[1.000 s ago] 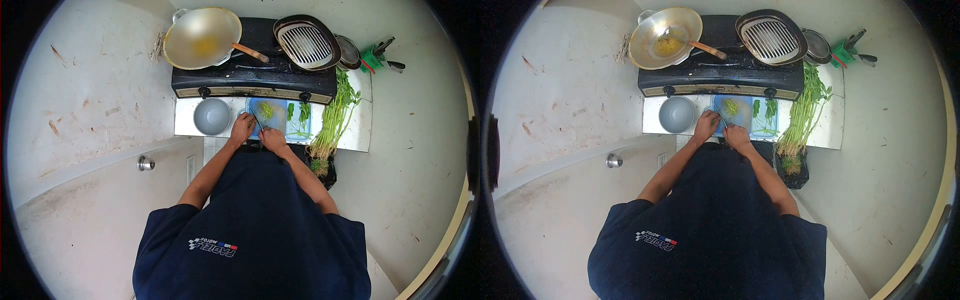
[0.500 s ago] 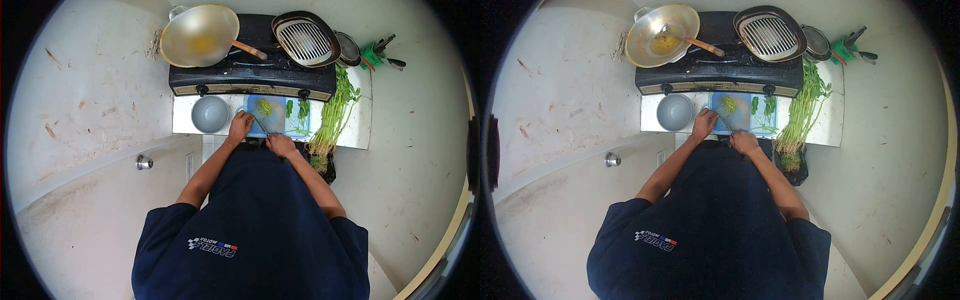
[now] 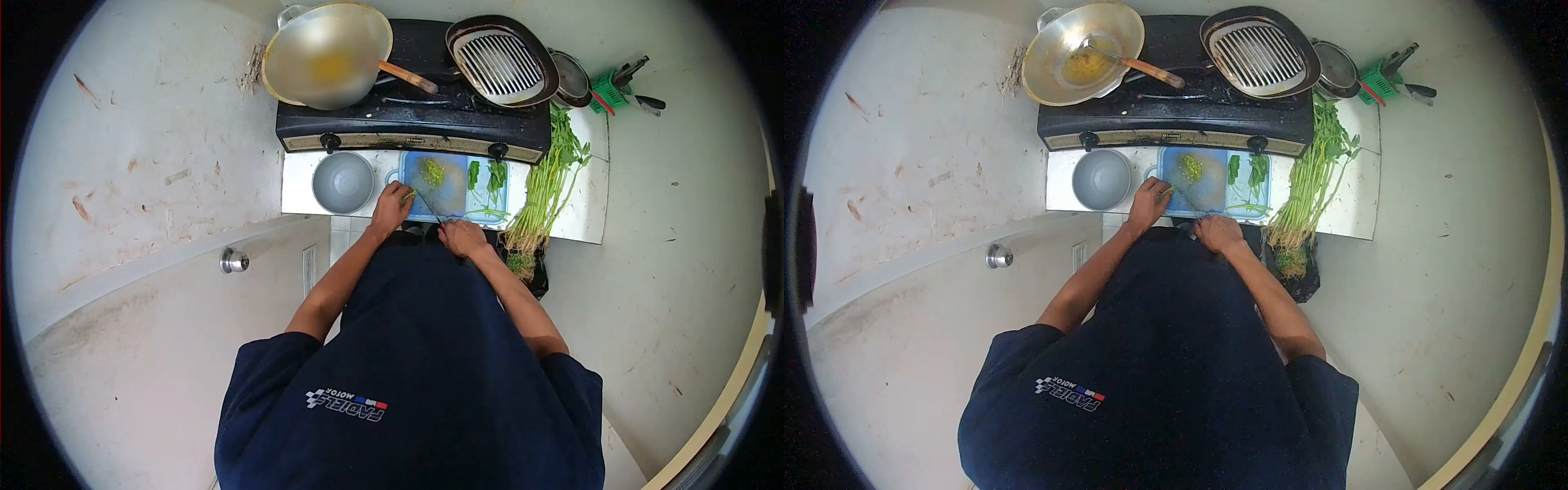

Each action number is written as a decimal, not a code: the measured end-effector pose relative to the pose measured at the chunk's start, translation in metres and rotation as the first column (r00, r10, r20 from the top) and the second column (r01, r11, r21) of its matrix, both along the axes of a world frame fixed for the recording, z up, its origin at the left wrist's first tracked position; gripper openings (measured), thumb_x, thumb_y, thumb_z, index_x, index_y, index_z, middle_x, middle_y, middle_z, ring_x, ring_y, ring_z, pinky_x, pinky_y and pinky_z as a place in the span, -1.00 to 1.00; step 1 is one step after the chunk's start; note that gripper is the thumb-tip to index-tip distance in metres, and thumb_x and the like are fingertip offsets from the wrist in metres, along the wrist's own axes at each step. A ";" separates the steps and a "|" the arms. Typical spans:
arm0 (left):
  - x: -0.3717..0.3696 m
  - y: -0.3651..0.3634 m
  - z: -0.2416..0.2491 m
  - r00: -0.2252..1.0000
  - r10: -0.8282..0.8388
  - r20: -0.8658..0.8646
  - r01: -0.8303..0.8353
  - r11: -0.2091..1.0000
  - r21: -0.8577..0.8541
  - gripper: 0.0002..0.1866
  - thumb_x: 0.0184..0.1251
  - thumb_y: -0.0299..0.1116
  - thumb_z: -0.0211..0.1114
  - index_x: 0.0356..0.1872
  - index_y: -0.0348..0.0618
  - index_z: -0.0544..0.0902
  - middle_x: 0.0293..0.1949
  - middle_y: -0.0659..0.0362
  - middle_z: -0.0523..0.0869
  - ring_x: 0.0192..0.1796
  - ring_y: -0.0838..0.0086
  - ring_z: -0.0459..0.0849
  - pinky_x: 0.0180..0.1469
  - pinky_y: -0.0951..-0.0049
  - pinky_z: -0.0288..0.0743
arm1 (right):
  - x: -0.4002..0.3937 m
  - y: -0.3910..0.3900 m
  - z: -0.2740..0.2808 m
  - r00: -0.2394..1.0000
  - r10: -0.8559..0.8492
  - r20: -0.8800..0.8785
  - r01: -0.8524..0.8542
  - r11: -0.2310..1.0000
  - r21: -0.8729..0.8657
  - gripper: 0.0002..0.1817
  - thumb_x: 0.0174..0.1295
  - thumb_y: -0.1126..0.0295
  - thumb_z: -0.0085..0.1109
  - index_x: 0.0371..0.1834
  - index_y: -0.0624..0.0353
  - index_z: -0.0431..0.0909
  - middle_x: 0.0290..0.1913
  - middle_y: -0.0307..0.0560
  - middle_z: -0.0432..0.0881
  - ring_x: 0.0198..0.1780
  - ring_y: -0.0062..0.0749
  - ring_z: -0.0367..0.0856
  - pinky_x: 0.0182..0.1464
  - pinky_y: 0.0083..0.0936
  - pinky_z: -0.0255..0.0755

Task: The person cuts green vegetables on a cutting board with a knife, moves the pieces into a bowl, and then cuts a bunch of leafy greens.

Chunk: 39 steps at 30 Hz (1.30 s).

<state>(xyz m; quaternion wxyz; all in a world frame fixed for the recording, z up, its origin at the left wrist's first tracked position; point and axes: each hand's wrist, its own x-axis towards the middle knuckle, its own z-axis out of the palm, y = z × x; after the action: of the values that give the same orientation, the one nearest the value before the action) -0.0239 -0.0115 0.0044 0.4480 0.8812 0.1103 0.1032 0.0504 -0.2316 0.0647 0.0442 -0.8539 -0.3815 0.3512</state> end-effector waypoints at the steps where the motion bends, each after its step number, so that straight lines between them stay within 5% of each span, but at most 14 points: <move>1: -0.001 0.000 0.001 1.000 -0.005 -0.007 0.005 1.000 0.003 -0.88 0.32 -0.48 0.39 -0.18 -0.28 0.71 -0.22 -0.07 0.67 -0.11 -0.06 0.68 0.00 0.08 0.58 | 0.000 0.000 0.001 1.000 0.001 -0.006 -0.001 1.000 -0.011 -0.51 0.52 0.05 -0.04 -0.16 0.24 0.76 -0.17 0.26 0.80 -0.07 0.10 0.81 0.06 -0.01 0.63; 13: -0.009 -0.003 0.001 1.000 -0.013 0.019 0.013 1.000 -0.012 -0.89 0.33 -0.50 0.39 -0.17 -0.29 0.71 -0.21 -0.07 0.67 -0.10 -0.05 0.67 0.01 0.08 0.58 | 0.000 0.011 -0.020 0.995 -0.020 0.102 0.008 0.993 0.119 -0.52 0.54 0.10 -0.03 -0.26 0.25 0.76 -0.26 0.23 0.79 -0.17 0.15 0.80 -0.03 0.01 0.66; 28: 0.011 -0.001 -0.001 0.996 -0.060 0.062 0.052 0.990 0.132 -0.87 0.33 -0.48 0.39 -0.17 -0.29 0.74 -0.19 -0.03 0.69 -0.06 -0.02 0.67 0.05 0.08 0.56 | 0.002 0.013 -0.010 0.960 -0.262 0.097 0.240 0.952 0.192 -0.54 0.54 0.08 0.01 -0.17 0.29 0.70 -0.22 0.27 0.77 -0.15 0.23 0.77 -0.04 0.02 0.64; 39: 0.022 -0.004 -0.006 1.000 -0.010 -0.014 0.010 1.000 -0.022 -0.84 0.31 -0.48 0.38 -0.14 -0.28 0.74 -0.17 -0.06 0.68 -0.07 -0.05 0.69 0.05 0.07 0.57 | -0.002 0.016 -0.019 0.975 -0.203 0.087 0.183 0.963 0.196 -0.53 0.54 0.08 0.03 -0.16 0.33 0.68 -0.23 0.32 0.76 -0.17 0.24 0.78 -0.09 0.04 0.65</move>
<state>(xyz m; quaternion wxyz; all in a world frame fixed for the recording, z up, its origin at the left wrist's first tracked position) -0.0016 -0.0155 -0.0017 0.4575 0.8774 0.1102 0.0935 0.0487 -0.2153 0.0459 0.1377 -0.8966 -0.3295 0.2617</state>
